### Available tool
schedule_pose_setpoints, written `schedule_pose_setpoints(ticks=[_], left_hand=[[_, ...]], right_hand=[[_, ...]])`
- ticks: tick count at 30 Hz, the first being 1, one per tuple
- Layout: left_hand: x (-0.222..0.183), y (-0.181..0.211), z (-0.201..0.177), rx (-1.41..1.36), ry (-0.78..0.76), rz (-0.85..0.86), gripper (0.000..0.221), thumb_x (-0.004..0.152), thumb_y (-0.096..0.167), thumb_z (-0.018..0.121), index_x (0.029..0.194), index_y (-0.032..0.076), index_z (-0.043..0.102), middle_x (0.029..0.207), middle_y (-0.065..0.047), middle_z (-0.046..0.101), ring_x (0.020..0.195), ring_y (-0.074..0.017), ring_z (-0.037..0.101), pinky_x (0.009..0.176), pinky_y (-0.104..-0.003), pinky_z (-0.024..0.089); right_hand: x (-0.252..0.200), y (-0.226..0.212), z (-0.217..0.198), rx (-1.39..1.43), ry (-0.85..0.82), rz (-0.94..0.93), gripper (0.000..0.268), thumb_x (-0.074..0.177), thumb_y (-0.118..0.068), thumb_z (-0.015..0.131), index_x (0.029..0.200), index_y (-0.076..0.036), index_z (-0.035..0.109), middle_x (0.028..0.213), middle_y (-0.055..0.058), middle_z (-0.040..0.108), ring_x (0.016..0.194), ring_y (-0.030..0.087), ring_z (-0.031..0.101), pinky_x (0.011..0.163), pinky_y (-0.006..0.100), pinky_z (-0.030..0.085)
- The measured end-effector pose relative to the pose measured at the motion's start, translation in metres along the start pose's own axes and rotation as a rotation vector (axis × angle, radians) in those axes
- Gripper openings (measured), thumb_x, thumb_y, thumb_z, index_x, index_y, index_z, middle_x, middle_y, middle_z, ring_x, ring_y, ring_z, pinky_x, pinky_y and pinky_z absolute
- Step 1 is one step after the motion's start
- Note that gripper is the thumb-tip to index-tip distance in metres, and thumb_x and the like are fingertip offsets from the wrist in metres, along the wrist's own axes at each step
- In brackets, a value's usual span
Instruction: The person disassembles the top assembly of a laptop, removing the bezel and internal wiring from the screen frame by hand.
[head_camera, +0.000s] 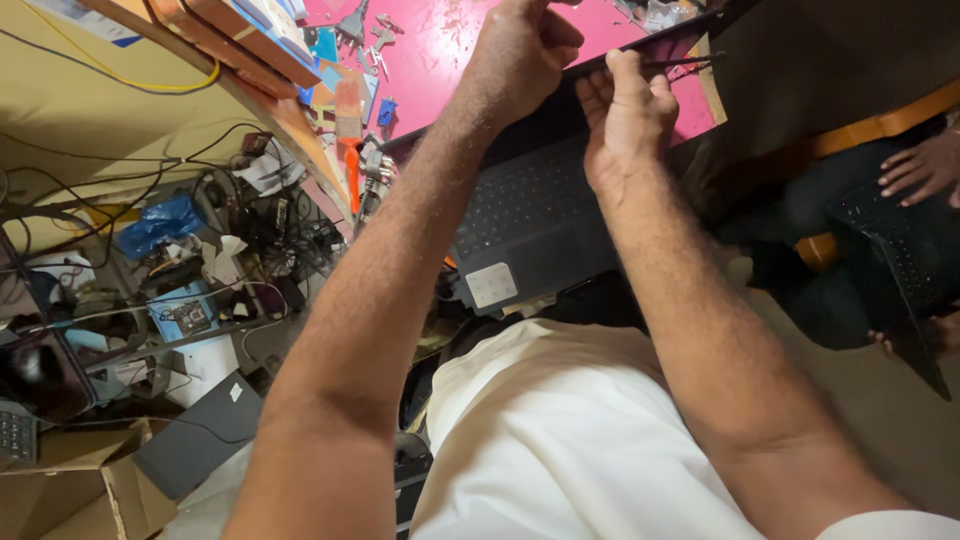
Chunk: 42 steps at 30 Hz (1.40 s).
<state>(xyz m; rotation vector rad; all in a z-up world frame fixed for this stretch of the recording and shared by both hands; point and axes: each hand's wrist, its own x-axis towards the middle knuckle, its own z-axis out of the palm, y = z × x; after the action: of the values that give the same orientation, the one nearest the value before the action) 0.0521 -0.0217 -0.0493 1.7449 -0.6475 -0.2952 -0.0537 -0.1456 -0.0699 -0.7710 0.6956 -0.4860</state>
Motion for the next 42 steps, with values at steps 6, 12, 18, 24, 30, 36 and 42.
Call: schedule_pose_setpoints(ticks=[6, 12, 18, 24, 30, 36, 42], left_hand=[[0.004, -0.002, 0.002, 0.022, 0.026, -0.012, 0.017, 0.084, -0.005, 0.073, 0.1, -0.001, 0.067, 0.089, -0.008, 0.078, 0.084, -0.0168, 0.077, 0.073, -0.029, 0.063], [0.003, 0.007, -0.001, 0.059, 0.02, -0.014, 0.011, 0.084, -0.003, 0.071, 0.095, 0.001, 0.071, 0.088, -0.007, 0.078, 0.084, -0.0155, 0.077, 0.072, -0.029, 0.064], [0.004, 0.006, 0.001, 0.087, 0.005, -0.015, 0.011, 0.083, -0.002, 0.071, 0.091, 0.003, 0.075, 0.087, -0.007, 0.079, 0.082, -0.0158, 0.078, 0.071, -0.029, 0.064], [0.008, -0.006, 0.002, 0.157, 0.012, 0.046, 0.009, 0.084, 0.001, 0.073, 0.091, 0.005, 0.077, 0.087, -0.008, 0.08, 0.081, -0.0166, 0.078, 0.07, -0.029, 0.064], [0.007, -0.006, 0.001, 0.187, 0.014, 0.06, 0.007, 0.088, 0.003, 0.073, 0.092, 0.004, 0.078, 0.087, -0.008, 0.08, 0.081, -0.0171, 0.079, 0.07, -0.029, 0.064], [0.008, -0.011, 0.003, 0.171, 0.014, 0.07, 0.01, 0.087, 0.002, 0.07, 0.094, 0.003, 0.077, 0.087, -0.009, 0.08, 0.08, -0.0176, 0.079, 0.07, -0.029, 0.065], [0.012, -0.023, 0.005, 0.185, 0.007, 0.137, 0.009, 0.092, 0.006, 0.067, 0.093, 0.004, 0.076, 0.083, -0.008, 0.079, 0.076, -0.0164, 0.078, 0.065, -0.029, 0.062]], right_hand=[[-0.022, 0.003, 0.029, -0.091, 0.127, -0.038, 0.027, 0.086, -0.004, 0.078, 0.105, -0.003, 0.059, 0.1, 0.009, 0.067, 0.089, 0.02, 0.068, 0.086, 0.041, 0.063], [-0.019, -0.003, 0.026, -0.09, 0.112, -0.007, 0.027, 0.085, 0.0, 0.078, 0.105, -0.001, 0.061, 0.101, 0.011, 0.07, 0.094, 0.024, 0.072, 0.088, 0.042, 0.064], [-0.005, 0.002, 0.004, -0.063, -0.046, -0.004, 0.023, 0.088, -0.004, 0.079, 0.101, -0.005, 0.061, 0.096, 0.01, 0.071, 0.092, 0.022, 0.068, 0.092, 0.044, 0.063], [0.003, 0.002, -0.009, -0.054, -0.148, 0.018, 0.023, 0.086, -0.009, 0.078, 0.1, -0.009, 0.06, 0.092, 0.007, 0.07, 0.091, 0.022, 0.068, 0.094, 0.045, 0.061], [-0.01, -0.008, 0.0, -0.038, -0.16, 0.044, 0.026, 0.088, -0.012, 0.083, 0.1, -0.007, 0.06, 0.092, 0.005, 0.068, 0.091, 0.02, 0.067, 0.095, 0.042, 0.06], [-0.005, -0.005, 0.007, -0.105, -0.114, 0.034, 0.025, 0.086, -0.01, 0.084, 0.099, -0.006, 0.063, 0.093, 0.007, 0.072, 0.088, 0.019, 0.068, 0.092, 0.042, 0.061], [-0.001, -0.001, -0.004, -0.07, -0.178, 0.024, 0.024, 0.087, -0.007, 0.081, 0.101, -0.006, 0.062, 0.094, 0.008, 0.071, 0.089, 0.019, 0.067, 0.094, 0.045, 0.061]])
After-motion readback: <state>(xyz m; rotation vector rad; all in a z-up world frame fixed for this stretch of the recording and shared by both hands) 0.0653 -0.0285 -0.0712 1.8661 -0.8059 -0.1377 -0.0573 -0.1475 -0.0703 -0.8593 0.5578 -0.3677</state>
